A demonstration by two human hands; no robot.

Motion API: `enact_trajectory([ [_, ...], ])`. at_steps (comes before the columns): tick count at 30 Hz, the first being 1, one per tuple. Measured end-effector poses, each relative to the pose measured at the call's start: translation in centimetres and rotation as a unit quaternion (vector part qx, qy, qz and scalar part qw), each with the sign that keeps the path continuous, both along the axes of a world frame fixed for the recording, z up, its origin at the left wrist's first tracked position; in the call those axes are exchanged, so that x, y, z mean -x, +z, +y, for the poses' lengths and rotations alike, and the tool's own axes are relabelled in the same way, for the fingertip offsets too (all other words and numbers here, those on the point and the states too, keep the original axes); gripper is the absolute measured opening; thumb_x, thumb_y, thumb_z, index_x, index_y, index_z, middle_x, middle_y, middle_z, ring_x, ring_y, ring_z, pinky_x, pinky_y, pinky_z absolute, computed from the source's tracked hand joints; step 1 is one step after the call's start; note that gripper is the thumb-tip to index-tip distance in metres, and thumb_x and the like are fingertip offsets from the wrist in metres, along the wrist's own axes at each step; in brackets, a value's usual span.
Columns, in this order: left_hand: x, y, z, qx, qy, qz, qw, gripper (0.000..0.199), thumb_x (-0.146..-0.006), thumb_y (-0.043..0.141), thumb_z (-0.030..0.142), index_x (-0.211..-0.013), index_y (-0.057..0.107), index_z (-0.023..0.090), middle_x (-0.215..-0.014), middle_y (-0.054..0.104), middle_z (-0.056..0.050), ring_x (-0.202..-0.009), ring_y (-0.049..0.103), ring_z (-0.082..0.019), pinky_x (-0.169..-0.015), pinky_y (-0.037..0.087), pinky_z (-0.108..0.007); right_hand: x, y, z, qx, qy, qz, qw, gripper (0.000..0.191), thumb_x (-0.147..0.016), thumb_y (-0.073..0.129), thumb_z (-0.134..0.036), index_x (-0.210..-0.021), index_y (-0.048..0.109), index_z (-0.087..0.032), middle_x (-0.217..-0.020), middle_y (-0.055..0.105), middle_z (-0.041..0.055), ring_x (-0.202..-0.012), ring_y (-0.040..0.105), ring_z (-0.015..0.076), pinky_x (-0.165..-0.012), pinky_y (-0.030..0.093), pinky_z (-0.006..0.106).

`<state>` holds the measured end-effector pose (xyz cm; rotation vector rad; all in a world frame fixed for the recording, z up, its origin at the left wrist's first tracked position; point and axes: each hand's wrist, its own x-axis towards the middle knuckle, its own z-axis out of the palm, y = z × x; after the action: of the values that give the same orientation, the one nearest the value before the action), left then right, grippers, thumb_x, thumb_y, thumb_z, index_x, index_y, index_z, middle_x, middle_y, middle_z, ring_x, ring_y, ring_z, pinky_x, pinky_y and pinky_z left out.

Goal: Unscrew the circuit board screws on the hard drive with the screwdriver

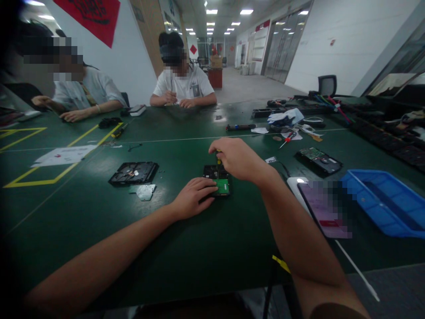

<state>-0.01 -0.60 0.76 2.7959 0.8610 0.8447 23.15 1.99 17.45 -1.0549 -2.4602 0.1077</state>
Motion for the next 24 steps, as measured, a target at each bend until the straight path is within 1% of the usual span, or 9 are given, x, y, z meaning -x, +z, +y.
enact_trajectory([
  [2, 0.01, 0.03, -0.01, 0.002, 0.001, 0.000, 1.000, 0.036, -0.105, 0.062, 0.034, -0.140, 0.067, 0.024, -0.141, 0.069, -0.011, -0.136, 0.062, -0.031, -0.117, 0.050, -0.056, 0.04, 0.12, -0.15, 0.003, 0.001, -0.001, 1.000, 0.031, -0.097, 0.053, -0.010, -0.115, 0.076, -0.019, -0.114, 0.080, 0.0091, -0.103, 0.072, 0.0242, -0.095, 0.049, 0.036],
  [4, 0.02, 0.07, -0.02, 0.004, 0.000, -0.001, 1.000, 0.036, -0.105, 0.062, 0.034, -0.140, 0.067, 0.025, -0.141, 0.069, -0.011, -0.136, 0.062, -0.031, -0.116, 0.050, -0.056, 0.14, 0.23, -0.26, -0.001, -0.011, -0.004, 1.000, 0.024, -0.097, 0.057, -0.014, -0.112, 0.075, -0.018, -0.113, 0.080, 0.0099, -0.101, 0.072, 0.0251, -0.093, 0.049, 0.036],
  [6, 0.04, 0.10, -0.04, 0.006, -0.002, -0.003, 1.000, 0.037, -0.105, 0.062, 0.034, -0.140, 0.067, 0.025, -0.141, 0.069, -0.011, -0.136, 0.062, -0.031, -0.116, 0.050, -0.056, 0.20, 0.26, -0.29, -0.004, -0.036, -0.003, 0.999, 0.015, -0.097, 0.065, -0.022, -0.109, 0.074, -0.018, -0.109, 0.080, 0.0106, -0.095, 0.071, 0.0255, -0.087, 0.048, 0.037],
  [8, 0.05, 0.12, -0.05, 0.006, -0.003, -0.004, 1.000, 0.037, -0.105, 0.062, 0.034, -0.140, 0.067, 0.025, -0.141, 0.069, -0.011, -0.136, 0.062, -0.031, -0.116, 0.050, -0.056, 0.21, 0.24, -0.25, -0.003, -0.059, 0.002, 0.998, 0.015, -0.096, 0.071, -0.030, -0.105, 0.072, -0.018, -0.102, 0.079, 0.0101, -0.088, 0.070, 0.0250, -0.081, 0.047, 0.036],
  [10, 0.05, 0.11, -0.05, 0.005, -0.003, -0.005, 1.000, 0.036, -0.105, 0.062, 0.034, -0.140, 0.067, 0.025, -0.141, 0.069, -0.011, -0.136, 0.062, -0.031, -0.116, 0.050, -0.056, 0.18, 0.21, -0.18, -0.001, -0.066, 0.006, 0.998, 0.016, -0.095, 0.073, -0.033, -0.102, 0.072, -0.018, -0.097, 0.078, 0.0090, -0.083, 0.068, 0.0238, -0.077, 0.046, 0.035],
  [13, 0.04, 0.04, -0.02, 0.000, 0.000, -0.003, 1.000, 0.036, -0.105, 0.061, 0.034, -0.139, 0.067, 0.024, -0.141, 0.069, -0.011, -0.136, 0.062, -0.031, -0.117, 0.050, -0.056, 0.12, 0.25, -0.11, -0.002, -0.045, 0.003, 0.999, 0.013, -0.096, 0.072, -0.032, -0.099, 0.073, -0.019, -0.098, 0.078, 0.0076, -0.082, 0.067, 0.0218, -0.077, 0.045, 0.034],
  [16, 0.02, 0.01, 0.01, 0.000, -0.001, -0.002, 1.000, 0.037, -0.105, 0.062, 0.034, -0.140, 0.067, 0.024, -0.140, 0.069, -0.011, -0.135, 0.062, -0.031, -0.116, 0.050, -0.056, 0.08, 0.31, -0.11, -0.004, -0.029, -0.003, 1.000, 0.013, -0.097, 0.069, -0.028, -0.103, 0.076, -0.019, -0.102, 0.078, 0.0082, -0.084, 0.068, 0.0221, -0.079, 0.045, 0.034],
  [21, 0.03, 0.20, -0.06, 0.006, 0.001, -0.003, 1.000, 0.038, -0.104, 0.063, 0.033, -0.141, 0.067, 0.026, -0.140, 0.069, -0.011, -0.135, 0.062, -0.031, -0.116, 0.050, -0.057, 0.10, 0.09, -0.10, -0.010, -0.031, -0.007, 0.999, 0.028, -0.094, 0.059, -0.014, -0.115, 0.077, -0.017, -0.107, 0.079, 0.0089, -0.085, 0.067, 0.0219, -0.082, 0.046, 0.034],
  [24, 0.04, 0.28, -0.09, 0.005, -0.002, -0.004, 1.000, 0.038, -0.104, 0.063, 0.033, -0.141, 0.067, 0.026, -0.140, 0.069, -0.012, -0.135, 0.063, -0.031, -0.115, 0.051, -0.057, 0.15, -0.01, -0.06, -0.011, -0.037, -0.004, 0.999, 0.023, -0.095, 0.060, -0.018, -0.111, 0.076, -0.017, -0.104, 0.079, 0.0090, -0.085, 0.067, 0.0221, -0.081, 0.046, 0.034],
])
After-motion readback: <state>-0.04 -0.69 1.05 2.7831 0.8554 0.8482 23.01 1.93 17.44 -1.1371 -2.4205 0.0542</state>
